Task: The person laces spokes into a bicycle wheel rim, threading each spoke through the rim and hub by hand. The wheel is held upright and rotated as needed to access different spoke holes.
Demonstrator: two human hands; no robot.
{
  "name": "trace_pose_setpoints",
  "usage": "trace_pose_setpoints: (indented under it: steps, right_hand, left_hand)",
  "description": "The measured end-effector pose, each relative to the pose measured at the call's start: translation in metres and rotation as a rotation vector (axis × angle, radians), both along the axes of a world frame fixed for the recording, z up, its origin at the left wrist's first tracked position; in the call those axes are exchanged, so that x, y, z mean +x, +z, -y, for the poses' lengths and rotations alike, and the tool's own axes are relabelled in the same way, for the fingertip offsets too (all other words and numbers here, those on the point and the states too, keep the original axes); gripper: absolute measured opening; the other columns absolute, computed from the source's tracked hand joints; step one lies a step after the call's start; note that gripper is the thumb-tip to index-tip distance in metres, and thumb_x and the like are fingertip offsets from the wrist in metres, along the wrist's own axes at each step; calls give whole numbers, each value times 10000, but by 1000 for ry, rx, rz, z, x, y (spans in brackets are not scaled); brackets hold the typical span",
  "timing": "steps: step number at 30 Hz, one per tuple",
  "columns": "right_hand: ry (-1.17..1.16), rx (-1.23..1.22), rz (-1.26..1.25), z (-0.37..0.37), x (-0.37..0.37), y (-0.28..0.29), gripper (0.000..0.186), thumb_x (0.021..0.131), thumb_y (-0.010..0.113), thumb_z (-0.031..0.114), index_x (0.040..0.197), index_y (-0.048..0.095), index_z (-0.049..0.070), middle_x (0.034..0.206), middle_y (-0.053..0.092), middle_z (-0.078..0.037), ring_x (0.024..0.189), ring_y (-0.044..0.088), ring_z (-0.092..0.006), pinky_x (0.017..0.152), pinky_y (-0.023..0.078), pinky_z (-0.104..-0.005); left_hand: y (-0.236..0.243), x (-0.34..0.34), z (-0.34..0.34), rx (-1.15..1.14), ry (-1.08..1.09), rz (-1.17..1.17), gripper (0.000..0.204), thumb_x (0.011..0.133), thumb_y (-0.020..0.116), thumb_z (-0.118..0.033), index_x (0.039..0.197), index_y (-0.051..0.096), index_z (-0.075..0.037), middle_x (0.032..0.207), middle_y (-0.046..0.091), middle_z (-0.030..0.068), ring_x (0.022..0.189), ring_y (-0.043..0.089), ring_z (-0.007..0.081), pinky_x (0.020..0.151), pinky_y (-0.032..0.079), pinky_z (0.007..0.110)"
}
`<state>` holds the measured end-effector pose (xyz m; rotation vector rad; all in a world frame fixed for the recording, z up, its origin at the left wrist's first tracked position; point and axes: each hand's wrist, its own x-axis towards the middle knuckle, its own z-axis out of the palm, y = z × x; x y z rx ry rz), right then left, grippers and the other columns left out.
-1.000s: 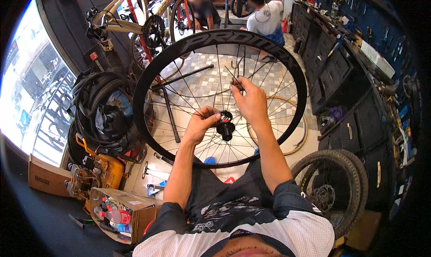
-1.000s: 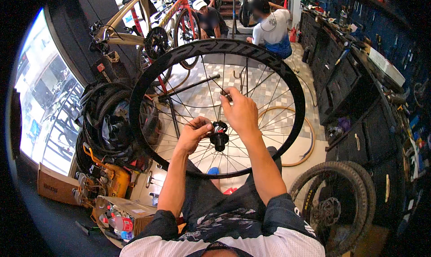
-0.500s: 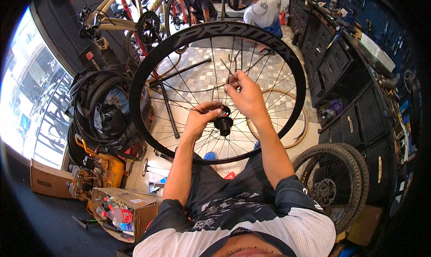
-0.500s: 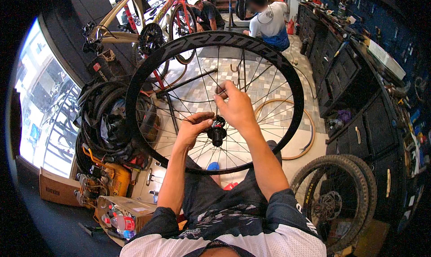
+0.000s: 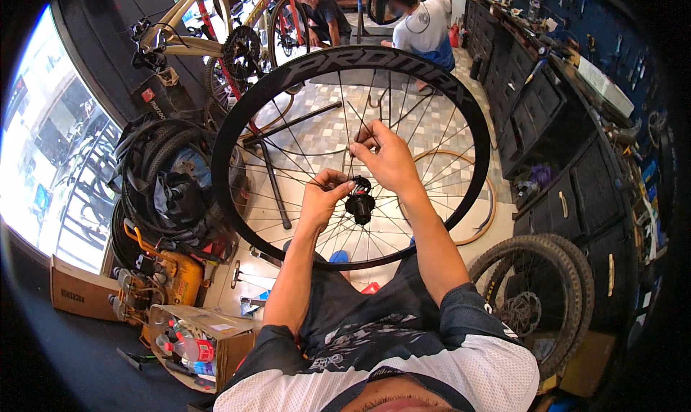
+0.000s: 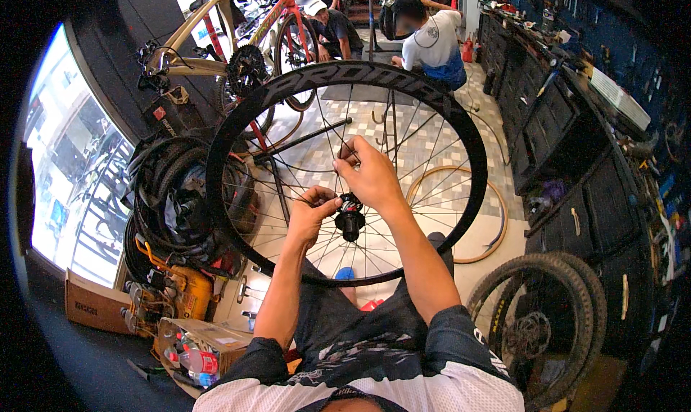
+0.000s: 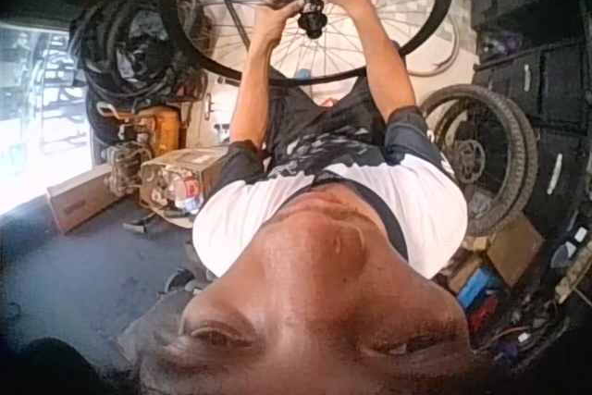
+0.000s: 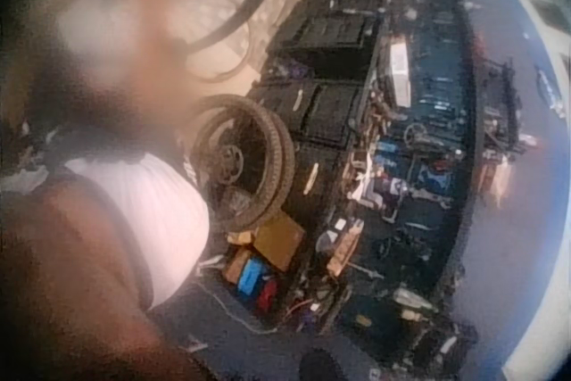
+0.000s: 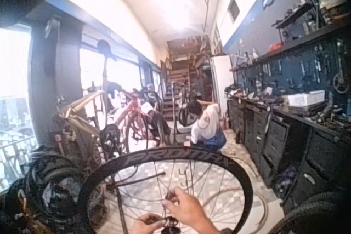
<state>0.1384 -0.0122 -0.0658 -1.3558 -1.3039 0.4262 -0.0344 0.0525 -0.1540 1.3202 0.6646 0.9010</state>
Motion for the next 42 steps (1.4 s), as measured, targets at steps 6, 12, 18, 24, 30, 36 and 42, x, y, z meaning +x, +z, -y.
trace_pose_setpoints:
  steps: [6,12,18,24,30,36,42]
  right_hand:
    - [126,167,-258,-5,2,-3,210,989,659,129,1147,659,-10,973,752,-97,949,716,-179,872,537,-318]
    - [215,142,-305,-9,13,4,194,1014,635,99,1156,670,-28,973,767,-103,935,717,-138,857,535,-280]
    - [77,120,-246,-7,9,6,202,940,757,142,1022,662,-16,869,760,-101,840,727,-143,751,554,-284]
    - [-85,91,-95,-6,5,9,261,887,828,198,942,657,9,805,728,-71,756,690,-146,700,538,-307]
    - [-22,143,-180,-8,4,10,224,942,765,174,1030,668,-8,893,743,-79,842,693,-144,769,532,-295]
    - [128,170,-250,-8,11,14,171,994,653,74,1127,670,-32,965,770,-106,930,737,-152,842,541,-274]
    - [74,133,-287,-10,10,16,168,928,759,114,1013,668,0,869,760,-81,819,729,-131,743,558,-278]
  left_hand:
    - [10,1,7,-47,-56,35,143,854,832,-40,941,725,-4,874,744,45,767,652,90,731,525,242]
    - [6,-3,3,-52,-111,10,201,904,796,-122,1044,760,17,926,764,58,831,675,117,803,531,261]
    - [6,-4,5,-39,-84,31,185,869,827,-86,1007,741,3,905,747,41,817,671,107,792,533,255]
    - [11,0,8,-48,-62,24,186,835,854,-47,958,718,-18,858,727,23,778,658,97,752,534,251]
    - [6,-2,5,-15,-73,-22,210,879,827,-105,1029,732,8,894,739,37,799,658,115,770,539,280]
    - [1,-5,-2,-53,-126,5,228,893,815,-112,1062,726,12,932,740,43,825,663,118,798,541,276]
    - [8,0,5,-34,-77,8,215,825,860,-39,981,714,-20,888,730,27,786,658,95,741,526,247]
